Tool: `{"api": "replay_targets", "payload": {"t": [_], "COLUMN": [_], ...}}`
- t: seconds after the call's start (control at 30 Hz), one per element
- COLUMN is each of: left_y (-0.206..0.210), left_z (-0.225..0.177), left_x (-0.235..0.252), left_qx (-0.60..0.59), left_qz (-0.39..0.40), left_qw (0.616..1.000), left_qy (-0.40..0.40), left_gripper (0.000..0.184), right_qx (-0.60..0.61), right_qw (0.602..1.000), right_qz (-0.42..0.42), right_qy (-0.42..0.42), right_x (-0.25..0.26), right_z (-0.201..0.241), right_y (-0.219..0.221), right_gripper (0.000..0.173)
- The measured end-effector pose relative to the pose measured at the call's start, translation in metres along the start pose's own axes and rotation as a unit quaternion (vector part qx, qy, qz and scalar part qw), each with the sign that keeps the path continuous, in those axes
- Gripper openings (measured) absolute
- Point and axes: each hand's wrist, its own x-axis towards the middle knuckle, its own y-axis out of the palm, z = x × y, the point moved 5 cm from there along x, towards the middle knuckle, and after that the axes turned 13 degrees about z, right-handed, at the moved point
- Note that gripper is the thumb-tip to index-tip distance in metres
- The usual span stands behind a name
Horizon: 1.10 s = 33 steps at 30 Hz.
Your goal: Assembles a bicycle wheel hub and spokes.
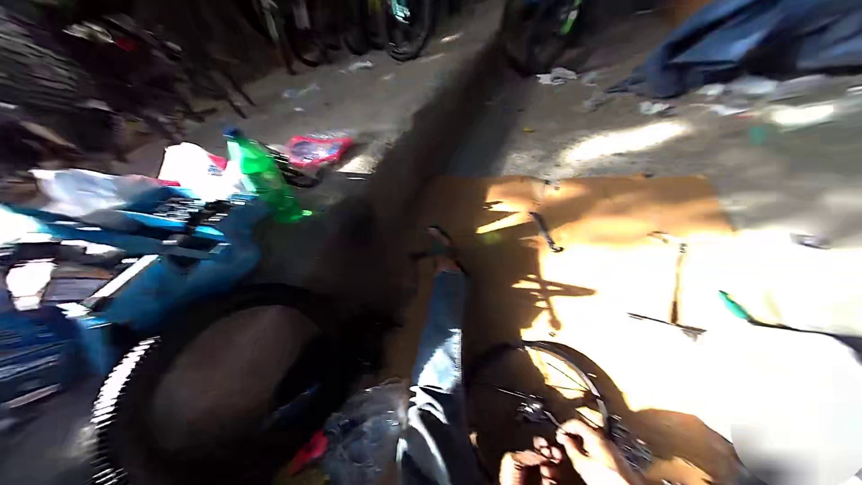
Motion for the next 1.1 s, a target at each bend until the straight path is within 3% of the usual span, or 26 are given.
{"api": "replay_targets", "payload": {"t": [0.1,0.23,0.33,0.4,0.47,0.63,0.73,0.8,0.9,1.0,1.1], "left_y": [0.002,0.002,0.005,0.005,0.002,0.001,0.004,0.006,0.002,0.005,0.012], "left_z": [-0.006,-0.013,-0.015,-0.015,-0.015,-0.010,-0.010,-0.011,-0.009,-0.003,-0.003], "left_x": [0.003,0.000,0.002,-0.001,-0.004,-0.002,0.001,0.003,0.006,0.010,0.011], "left_qx": [-0.026,-0.059,-0.024,0.054,0.165,0.308,0.403,0.438,0.415,0.352,0.322], "left_qz": [0.116,0.187,0.137,0.039,-0.081,-0.183,-0.166,-0.151,-0.141,-0.128,-0.112], "left_qw": [0.992,0.976,0.987,0.996,0.981,0.931,0.897,0.884,0.897,0.925,0.937], "left_qy": [-0.050,-0.093,-0.085,-0.066,-0.061,-0.072,-0.069,-0.059,-0.049,-0.064,-0.081], "left_gripper": [0.011,0.027,0.032,0.037,0.038,0.036,0.030,0.027,0.026,0.039,0.031], "right_qx": [-0.042,-0.065,-0.068,-0.078,-0.110,-0.205,-0.193,-0.128,-0.031,0.000,0.000], "right_qw": [0.994,0.992,0.988,0.985,0.981,0.966,0.973,0.988,0.997,0.998,0.998], "right_qz": [0.022,0.026,0.055,0.073,0.063,-0.044,-0.045,0.007,0.054,0.055,0.053], "right_qy": [0.102,0.109,0.127,0.138,0.144,0.155,0.122,0.087,0.035,0.026,0.038], "right_x": [-0.003,0.001,0.007,0.010,0.012,0.001,-0.013,-0.024,-0.045,-0.069,-0.081], "right_z": [-0.001,-0.003,-0.003,-0.006,-0.007,0.007,0.012,0.008,0.002,0.000,-0.015], "right_y": [-0.003,0.003,0.009,0.013,0.008,-0.023,-0.027,-0.017,0.007,0.028,0.027], "right_gripper": [0.041,0.053,0.053,0.038,0.031,0.039,0.040,0.035,0.041,0.050,0.039]}}
